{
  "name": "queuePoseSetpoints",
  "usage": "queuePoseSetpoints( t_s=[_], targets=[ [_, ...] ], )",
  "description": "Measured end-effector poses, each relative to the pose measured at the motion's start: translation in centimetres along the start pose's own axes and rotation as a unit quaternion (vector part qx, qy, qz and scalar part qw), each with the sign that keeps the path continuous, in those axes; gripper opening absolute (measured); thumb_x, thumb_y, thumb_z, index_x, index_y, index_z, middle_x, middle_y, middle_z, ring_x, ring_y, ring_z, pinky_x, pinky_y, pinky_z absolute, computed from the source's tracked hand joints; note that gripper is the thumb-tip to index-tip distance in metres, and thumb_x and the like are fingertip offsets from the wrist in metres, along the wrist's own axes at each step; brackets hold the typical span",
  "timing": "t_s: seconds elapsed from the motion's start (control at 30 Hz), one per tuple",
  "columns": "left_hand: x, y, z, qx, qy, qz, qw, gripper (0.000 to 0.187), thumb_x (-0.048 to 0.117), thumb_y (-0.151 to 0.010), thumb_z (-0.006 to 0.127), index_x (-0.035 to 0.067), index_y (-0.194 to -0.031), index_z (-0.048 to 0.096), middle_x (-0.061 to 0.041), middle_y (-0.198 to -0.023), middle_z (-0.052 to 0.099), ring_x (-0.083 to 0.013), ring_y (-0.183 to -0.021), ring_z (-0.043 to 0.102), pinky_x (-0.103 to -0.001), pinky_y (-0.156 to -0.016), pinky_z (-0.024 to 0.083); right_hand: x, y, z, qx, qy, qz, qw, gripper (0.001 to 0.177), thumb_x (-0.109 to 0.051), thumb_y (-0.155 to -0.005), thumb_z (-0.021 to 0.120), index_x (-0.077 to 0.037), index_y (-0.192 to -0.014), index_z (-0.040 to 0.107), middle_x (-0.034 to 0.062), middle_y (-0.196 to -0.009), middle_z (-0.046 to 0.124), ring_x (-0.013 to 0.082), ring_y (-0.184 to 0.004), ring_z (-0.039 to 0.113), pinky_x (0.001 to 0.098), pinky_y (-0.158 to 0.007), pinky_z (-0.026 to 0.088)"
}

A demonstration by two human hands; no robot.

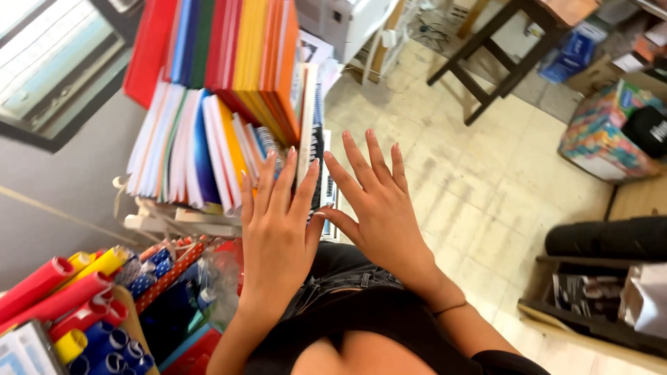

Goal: Sorting through a stack of maps and papers on a retail shelf and moving a small photo.

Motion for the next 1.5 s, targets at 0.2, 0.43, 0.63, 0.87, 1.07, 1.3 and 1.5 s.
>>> queuePoseSetpoints(
  t_s=[0.2,0.43,0.63,0.87,1.07,1.3,1.5],
  targets=[
    [1.9,-0.1,1.3,-0.009,0.007,0.022,1.0,0.063,0.022,-0.093,0.07,0.014,-0.152,0.049,-0.014,-0.161,0.044,-0.0384,-0.152,0.033,-0.06,-0.125,0.022,2.1,2.4,-0.2,0.0,0.02,0.045,0.999,0.068,-0.055,-0.103,0.05,-0.015,-0.157,0.04,0.015,-0.167,0.029,0.0431,-0.157,0.02,0.0624,-0.126,0.011],
    [3.3,-0.1,2.8,-0.026,0.011,0.023,0.999,0.065,0.026,-0.091,0.071,0.013,-0.151,0.051,-0.017,-0.159,0.044,-0.0383,-0.151,0.034,-0.06,-0.123,0.022,3.2,4.1,-1.0,-0.009,0.031,0.073,0.997,0.068,-0.055,-0.102,0.051,-0.014,-0.156,0.042,0.017,-0.166,0.031,0.044,-0.156,0.018,0.0643,-0.123,0.011],
    [4.5,0.1,3.5,-0.031,-0.006,0.027,0.999,0.065,0.033,-0.091,0.07,0.013,-0.15,0.052,-0.016,-0.16,0.044,-0.0366,-0.151,0.034,-0.056,-0.121,0.026,4.1,5.2,-1.5,0.0,0.035,0.091,0.995,0.073,-0.057,-0.101,0.05,-0.01,-0.157,0.04,0.0197,-0.166,0.03,0.0479,-0.154,0.021,0.0661,-0.123,0.01],
    [4.9,0.5,3.2,-0.03,-0.002,0.032,0.999,0.062,0.03,-0.093,0.068,0.013,-0.15,0.051,-0.017,-0.159,0.044,-0.0369,-0.151,0.034,-0.055,-0.123,0.024,4.2,5.6,-1.0,-0.01,0.032,0.099,0.995,0.077,-0.061,-0.1,0.049,-0.01,-0.157,0.039,0.0205,-0.165,0.032,0.0477,-0.153,0.022,0.0659,-0.122,0.009],
    [4.6,0.7,2.9,-0.034,-0.006,0.028,0.999,0.064,0.028,-0.091,0.069,0.014,-0.151,0.05,-0.017,-0.159,0.045,-0.0378,-0.15,0.035,-0.056,-0.121,0.027,3.8,5.7,-0.9,-0.015,0.04,0.096,0.994,0.077,-0.061,-0.1,0.048,-0.011,-0.156,0.039,0.0221,-0.164,0.033,0.0478,-0.153,0.021,0.065,-0.122,0.009],
    [4.3,1.0,2.9,-0.034,-0.016,0.021,0.999,0.066,0.029,-0.089,0.071,0.014,-0.15,0.051,-0.017,-0.159,0.045,-0.0366,-0.15,0.034,-0.055,-0.121,0.026,3.5,5.7,-0.6,-0.01,0.04,0.091,0.995,0.076,-0.06,-0.1,0.05,-0.011,-0.156,0.039,0.021,-0.164,0.033,0.0474,-0.153,0.022,0.0657,-0.121,0.01],
    [4.1,1.2,3.1,-0.045,-0.026,0.009,0.999,0.068,0.031,-0.089,0.069,0.016,-0.153,0.048,-0.016,-0.161,0.041,-0.036,-0.152,0.032,-0.056,-0.12,0.027,3.5,5.6,-0.4,-0.018,0.037,0.091,0.995,0.076,-0.061,-0.1,0.048,-0.012,-0.157,0.039,0.0211,-0.164,0.032,0.0466,-0.154,0.02,0.0662,-0.121,0.007]
  ],
)
Point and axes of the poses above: each hand's wrist, its own y-axis away from the middle knuckle, its own z-axis out of the palm, x = y × z, the point moved 10 cm from there along -y, towards the middle knuckle
